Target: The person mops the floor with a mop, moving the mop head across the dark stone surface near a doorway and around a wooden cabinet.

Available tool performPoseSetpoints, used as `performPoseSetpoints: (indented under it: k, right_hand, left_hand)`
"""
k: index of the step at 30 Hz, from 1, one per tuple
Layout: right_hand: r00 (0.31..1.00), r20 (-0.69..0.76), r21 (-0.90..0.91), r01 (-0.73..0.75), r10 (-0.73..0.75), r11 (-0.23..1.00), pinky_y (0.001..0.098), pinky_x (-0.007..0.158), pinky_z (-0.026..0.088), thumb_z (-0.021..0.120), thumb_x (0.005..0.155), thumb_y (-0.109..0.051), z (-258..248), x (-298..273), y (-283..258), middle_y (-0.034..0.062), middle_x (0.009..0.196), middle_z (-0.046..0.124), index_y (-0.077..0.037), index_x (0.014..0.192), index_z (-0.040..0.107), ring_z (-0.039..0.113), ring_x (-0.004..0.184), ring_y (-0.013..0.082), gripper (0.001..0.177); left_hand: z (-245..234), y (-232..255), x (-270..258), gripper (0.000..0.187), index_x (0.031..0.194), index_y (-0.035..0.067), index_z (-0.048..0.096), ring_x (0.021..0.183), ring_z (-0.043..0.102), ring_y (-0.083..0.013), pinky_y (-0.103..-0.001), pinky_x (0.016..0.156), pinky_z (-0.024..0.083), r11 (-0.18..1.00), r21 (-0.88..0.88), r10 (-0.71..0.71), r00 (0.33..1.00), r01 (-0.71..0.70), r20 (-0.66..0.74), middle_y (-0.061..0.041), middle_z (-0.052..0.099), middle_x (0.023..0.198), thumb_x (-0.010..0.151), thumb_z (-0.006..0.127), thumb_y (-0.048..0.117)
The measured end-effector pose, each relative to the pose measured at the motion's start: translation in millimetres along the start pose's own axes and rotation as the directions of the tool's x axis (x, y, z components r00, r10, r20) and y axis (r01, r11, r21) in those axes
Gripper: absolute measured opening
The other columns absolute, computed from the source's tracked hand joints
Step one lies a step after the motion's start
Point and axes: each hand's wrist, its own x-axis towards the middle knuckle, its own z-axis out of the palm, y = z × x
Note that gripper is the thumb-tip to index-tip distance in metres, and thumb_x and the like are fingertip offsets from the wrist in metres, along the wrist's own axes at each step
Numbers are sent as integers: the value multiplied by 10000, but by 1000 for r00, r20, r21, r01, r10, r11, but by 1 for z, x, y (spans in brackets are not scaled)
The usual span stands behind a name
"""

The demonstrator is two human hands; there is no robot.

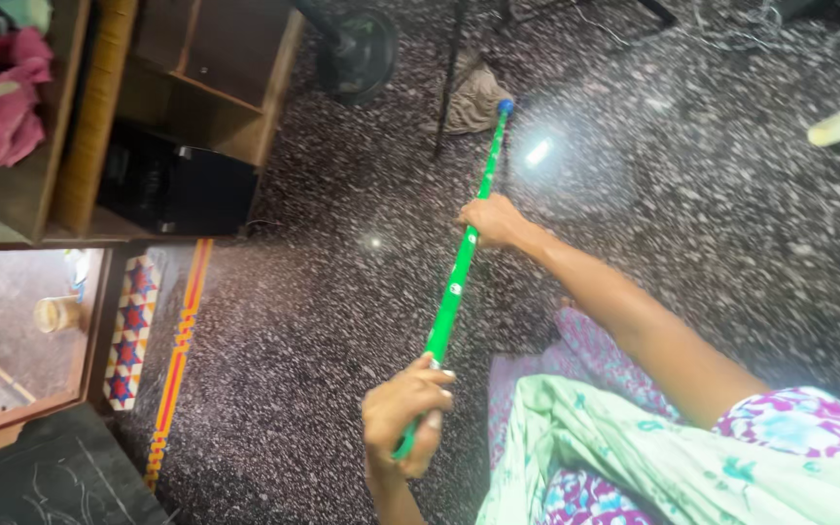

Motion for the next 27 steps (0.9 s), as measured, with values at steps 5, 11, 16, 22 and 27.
performPoseSetpoints:
  k: [5,11,16,22,27]
  right_hand:
    - [990,-6,-60,-142,142,988,495,688,541,747,691,-248,-37,-70,10,85,818,688,-140,790,677,695,858,317,162]
    - [856,-284,106,-420,432,901,517,707,544,714,827,-313,-30,-186,43,104,863,690,-114,797,675,678,842,367,206]
    - [752,-381,83,-552,538,830,522,709,531,706,856,-275,8,-226,51,131,876,649,-86,825,659,659,887,393,198]
    - [766,-485,160,-397,422,904,499,752,523,711,847,-210,54,-174,-20,137,853,607,-68,840,629,638,874,386,164]
    - [814,-476,151,-297,333,943,495,740,518,720,852,-203,79,-80,-90,149,817,595,-49,798,595,626,830,378,205]
  left_hand:
    - [-5,-6,10,171,874,23,687,901,808,-291,-520,1030,608,987,-159,42,997,-32,57,-83,722,765,745,575,41]
    - [38,-34,18,235,900,36,685,839,737,-272,-520,1096,553,928,-369,173,927,-41,332,-105,701,838,723,550,112]
    - [46,-49,8,238,889,51,686,723,627,-268,-498,1129,539,915,-403,217,845,-1,489,-73,561,724,713,567,158]
    - [-39,-44,-24,257,842,38,665,770,627,-303,-466,994,535,911,-409,234,873,-43,428,-77,554,726,636,591,173]
    - [-120,-30,-51,257,775,29,627,721,598,-292,-417,891,558,941,-338,152,919,-22,363,-61,509,660,557,567,152]
